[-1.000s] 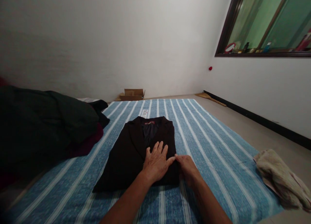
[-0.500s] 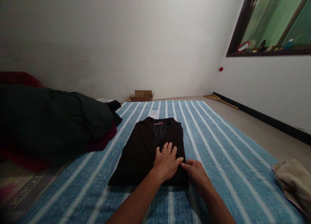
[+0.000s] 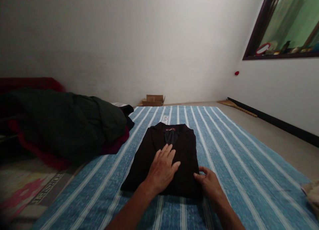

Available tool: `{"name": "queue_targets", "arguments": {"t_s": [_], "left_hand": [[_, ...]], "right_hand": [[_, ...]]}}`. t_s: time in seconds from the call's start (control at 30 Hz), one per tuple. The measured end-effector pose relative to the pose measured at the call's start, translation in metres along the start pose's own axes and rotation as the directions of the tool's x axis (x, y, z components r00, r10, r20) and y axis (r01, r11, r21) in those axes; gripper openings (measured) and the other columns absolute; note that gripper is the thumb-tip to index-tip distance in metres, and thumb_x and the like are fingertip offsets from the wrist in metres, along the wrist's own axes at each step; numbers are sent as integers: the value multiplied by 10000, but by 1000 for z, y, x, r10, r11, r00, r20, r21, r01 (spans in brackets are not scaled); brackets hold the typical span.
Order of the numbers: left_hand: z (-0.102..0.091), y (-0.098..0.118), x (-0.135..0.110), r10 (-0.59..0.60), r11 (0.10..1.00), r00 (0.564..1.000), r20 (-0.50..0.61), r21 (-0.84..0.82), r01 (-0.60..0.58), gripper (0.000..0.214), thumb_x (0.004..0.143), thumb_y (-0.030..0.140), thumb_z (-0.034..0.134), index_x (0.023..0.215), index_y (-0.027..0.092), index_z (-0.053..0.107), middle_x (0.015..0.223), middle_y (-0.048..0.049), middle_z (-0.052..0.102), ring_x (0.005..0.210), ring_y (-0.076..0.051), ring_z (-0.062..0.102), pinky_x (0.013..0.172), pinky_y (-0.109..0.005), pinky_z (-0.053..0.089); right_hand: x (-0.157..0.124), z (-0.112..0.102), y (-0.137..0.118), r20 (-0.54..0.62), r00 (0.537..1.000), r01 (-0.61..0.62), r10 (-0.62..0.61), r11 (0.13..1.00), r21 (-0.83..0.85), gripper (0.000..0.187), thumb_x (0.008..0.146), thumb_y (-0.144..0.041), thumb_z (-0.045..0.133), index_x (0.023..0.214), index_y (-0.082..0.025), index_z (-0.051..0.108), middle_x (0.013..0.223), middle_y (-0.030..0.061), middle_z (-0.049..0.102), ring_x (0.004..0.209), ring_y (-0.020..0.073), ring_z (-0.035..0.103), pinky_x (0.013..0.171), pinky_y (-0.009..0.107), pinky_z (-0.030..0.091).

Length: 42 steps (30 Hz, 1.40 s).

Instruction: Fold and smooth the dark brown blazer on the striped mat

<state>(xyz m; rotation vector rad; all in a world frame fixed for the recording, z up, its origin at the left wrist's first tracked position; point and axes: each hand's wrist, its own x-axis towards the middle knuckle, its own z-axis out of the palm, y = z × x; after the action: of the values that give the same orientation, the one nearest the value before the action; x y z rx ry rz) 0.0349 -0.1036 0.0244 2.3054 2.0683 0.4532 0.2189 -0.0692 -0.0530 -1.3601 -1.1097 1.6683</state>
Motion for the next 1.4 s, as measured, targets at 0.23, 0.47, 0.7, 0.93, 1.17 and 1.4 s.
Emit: {"name": "queue_targets", "arguments": {"t_s": [0.23, 0.47, 0.7, 0.93, 1.17, 1.4], "left_hand": [[14, -46, -17, -267, 963, 961, 71, 59, 263, 650, 907, 525, 256, 1378, 85, 340, 1469, -170, 253, 1368, -285, 163, 1090, -476, 186], [25, -53, -21, -316, 949, 945, 82, 33, 314, 698, 885, 599, 177, 1407, 152, 298, 1486, -151, 213, 1375, -283, 136, 1081, -522, 153], [24, -51, -23, -349, 937, 935, 57, 17, 348, 703, 868, 630, 183, 1401, 192, 317, 1478, -162, 233, 1369, -305, 154, 1051, -578, 154], [24, -49, -24, -357, 934, 934, 28, 4, 357, 691, 869, 623, 206, 1391, 188, 337, 1472, -154, 255, 1366, -307, 168, 1048, -588, 150], [11, -67, -16, -371, 921, 928, -26, -133, 365, 591, 882, 504, 343, 1303, 105, 455, 1416, -165, 369, 1333, -276, 275, 1072, -472, 216], [-13, -140, 47, -602, 722, 797, -51, -461, 516, 271, 761, 240, 537, 949, 83, 654, 1027, -157, 662, 1020, -263, 585, 872, -320, 416]], "right_hand": [[3, -5, 9, 0, 996, 85, -86, 985, -147, 482, 652, -430, 645, 1026, -154, 519, 537, -21, 604, 494, 159, 580, 448, 224, 389], [2, -8, 10, -38, 993, 95, -112, 946, -310, 566, 646, -512, 591, 1070, -147, 501, 490, -48, 541, 420, 134, 507, 389, 213, 313], [-2, -13, 7, -51, 982, 126, -180, 840, -528, 583, 716, -552, 462, 1122, -134, 497, 515, -32, 550, 441, 161, 531, 392, 248, 327], [-27, -2, -16, -123, 820, 142, -559, 407, -902, 440, 830, -478, 386, 1147, -203, 517, 865, 62, 675, 734, 241, 649, 582, 328, 451], [-22, 70, -33, 310, 447, 595, -839, 19, -804, 191, 868, -253, 431, 970, -202, 584, 992, 82, 652, 931, 212, 605, 808, 342, 478], [2, 116, -45, 495, 427, 701, -757, -69, -710, 272, 798, -238, 566, 1068, -201, 580, 1174, 89, 594, 1112, 263, 520, 951, 454, 405]]}}
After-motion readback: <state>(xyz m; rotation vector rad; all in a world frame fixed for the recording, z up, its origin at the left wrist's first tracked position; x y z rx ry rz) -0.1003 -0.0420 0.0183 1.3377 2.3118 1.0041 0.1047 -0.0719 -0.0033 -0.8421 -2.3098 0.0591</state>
